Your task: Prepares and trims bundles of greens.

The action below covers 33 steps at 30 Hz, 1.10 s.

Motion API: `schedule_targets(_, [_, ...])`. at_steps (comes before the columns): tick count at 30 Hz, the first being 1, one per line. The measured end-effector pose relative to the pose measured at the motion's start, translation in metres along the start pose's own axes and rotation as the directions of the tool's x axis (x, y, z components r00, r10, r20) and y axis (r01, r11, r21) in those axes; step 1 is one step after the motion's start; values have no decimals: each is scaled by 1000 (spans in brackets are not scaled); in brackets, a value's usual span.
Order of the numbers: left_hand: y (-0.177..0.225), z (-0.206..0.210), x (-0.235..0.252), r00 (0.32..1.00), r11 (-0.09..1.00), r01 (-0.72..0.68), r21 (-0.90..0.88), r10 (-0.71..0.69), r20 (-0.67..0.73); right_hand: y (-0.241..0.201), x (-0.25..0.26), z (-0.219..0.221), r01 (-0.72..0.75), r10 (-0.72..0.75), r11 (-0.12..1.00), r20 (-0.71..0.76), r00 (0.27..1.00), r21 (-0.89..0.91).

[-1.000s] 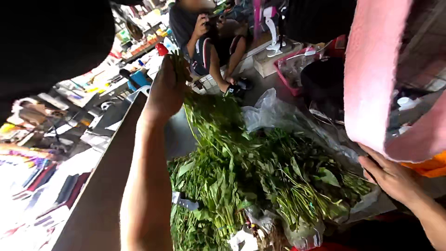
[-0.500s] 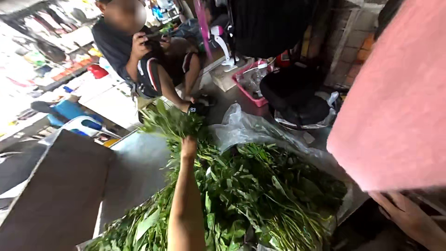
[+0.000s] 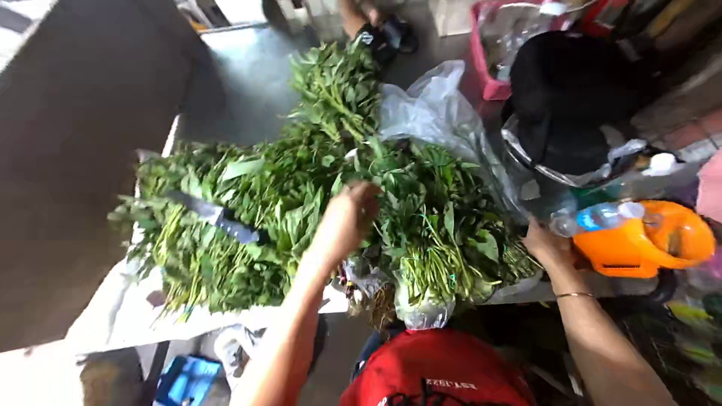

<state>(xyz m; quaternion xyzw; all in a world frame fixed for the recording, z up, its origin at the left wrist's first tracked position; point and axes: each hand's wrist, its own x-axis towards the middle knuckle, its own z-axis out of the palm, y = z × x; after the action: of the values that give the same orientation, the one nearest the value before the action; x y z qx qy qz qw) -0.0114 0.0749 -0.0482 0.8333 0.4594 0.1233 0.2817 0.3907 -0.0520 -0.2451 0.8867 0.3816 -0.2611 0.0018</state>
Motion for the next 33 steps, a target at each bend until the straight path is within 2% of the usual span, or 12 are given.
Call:
schedule_targets(2, [-13,46,-42,999,996,15,-85,-12,42,-8,-23,-16,119,-119,993,-37,992,-16])
schedule_targets(5, [18,90,-84,972,957,232,-172,-222,75,-46,-90,-53,362,-359,917,-50,932,169])
schedule_targets(8, [32,105,-79,821,822,546,-159,-489,294,-88,-133,-54,384,-457,873,234,858,299])
schedule_targets(11, [26,120,-57,750,752,632,-188,-532,393,-116,-123,-22,298,-432,887,407,805,354])
schedule_targets(14, [20,124,-52,820,737,569,-365,-476,318,-125,-116,-2,172,-445,765,316,838,621])
schedule_targets(18, [37,103,-63,923,665,346,-662,-367,114,-130,-140,-35,287,-542,521,52,839,804])
schedule_targets(21, [49,104,-65,937,369,194,-909,-344,60,-130,-158,-71,364,-571,398,-83,817,842])
schedule_targets(23, [51,120,-62,932,188,165,-968,-350,91,-130,-166,-90,478,-585,464,-147,798,746])
schedule_targets(26, [41,150,-63,912,329,327,-886,-357,204,-146,-185,-108,583,-570,768,-131,811,266])
schedule_targets(29, [35,162,-80,886,318,382,-868,-393,246,-178,-201,-89,569,-562,816,89,822,-102])
schedule_targets(31, [31,147,-97,870,388,413,-824,-435,231,-189,-209,-69,663,-621,744,276,733,-88])
schedule_targets(33, [17,122,-112,874,637,469,-612,-434,218,-171,-207,-67,744,-748,656,246,617,129])
